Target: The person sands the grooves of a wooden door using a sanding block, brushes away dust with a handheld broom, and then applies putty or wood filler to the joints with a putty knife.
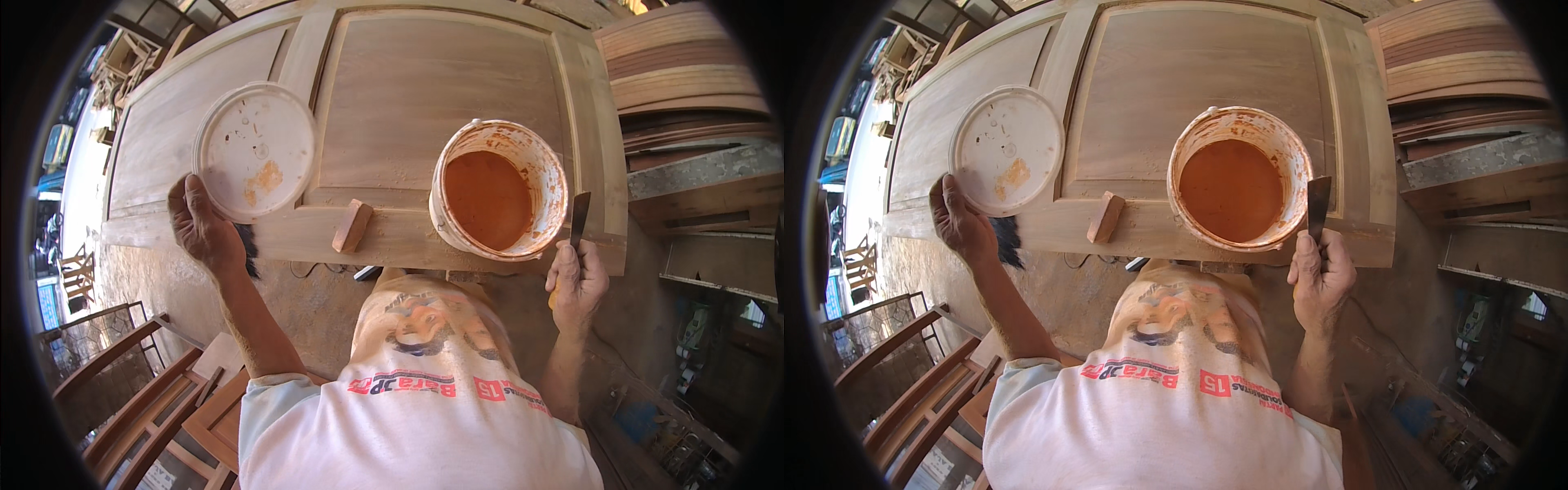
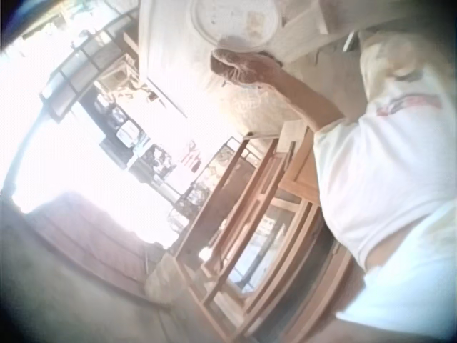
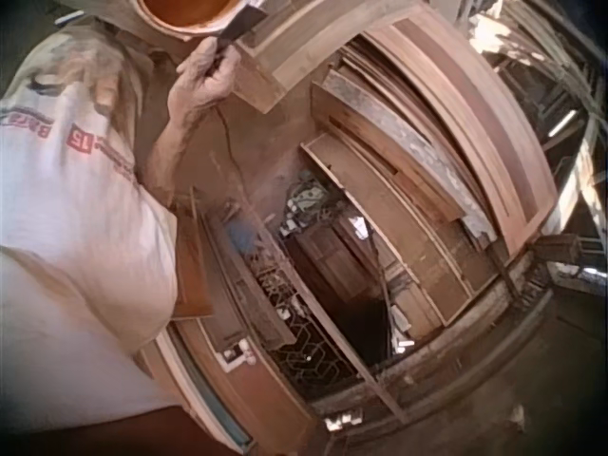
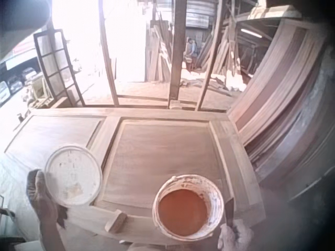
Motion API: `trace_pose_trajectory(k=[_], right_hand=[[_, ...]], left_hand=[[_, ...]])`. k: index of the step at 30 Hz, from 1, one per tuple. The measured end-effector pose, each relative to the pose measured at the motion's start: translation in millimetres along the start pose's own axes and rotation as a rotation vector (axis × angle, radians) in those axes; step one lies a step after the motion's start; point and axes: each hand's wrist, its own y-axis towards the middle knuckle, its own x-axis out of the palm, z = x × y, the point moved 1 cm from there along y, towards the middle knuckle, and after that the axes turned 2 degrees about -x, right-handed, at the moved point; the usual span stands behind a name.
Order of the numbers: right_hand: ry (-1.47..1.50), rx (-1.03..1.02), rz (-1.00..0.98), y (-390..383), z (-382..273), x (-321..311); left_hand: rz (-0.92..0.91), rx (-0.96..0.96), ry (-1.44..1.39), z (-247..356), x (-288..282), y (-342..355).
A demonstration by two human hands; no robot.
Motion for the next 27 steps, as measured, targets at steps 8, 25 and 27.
trace_pose_trajectory(k=[8,25,27], right_hand=[[0.454,-0.159,0.045,36,-14,30],[-0.058,0.074,0.146,36,0,12],[-0.043,0.112,0.146,31,-4,15]], left_hand=[[-0.706,-0.574,-0.38,22,146,-100],[-0.916,-0.033,0.461,22,205,-113],[-0.914,-0.046,0.475,22,205,-113]])
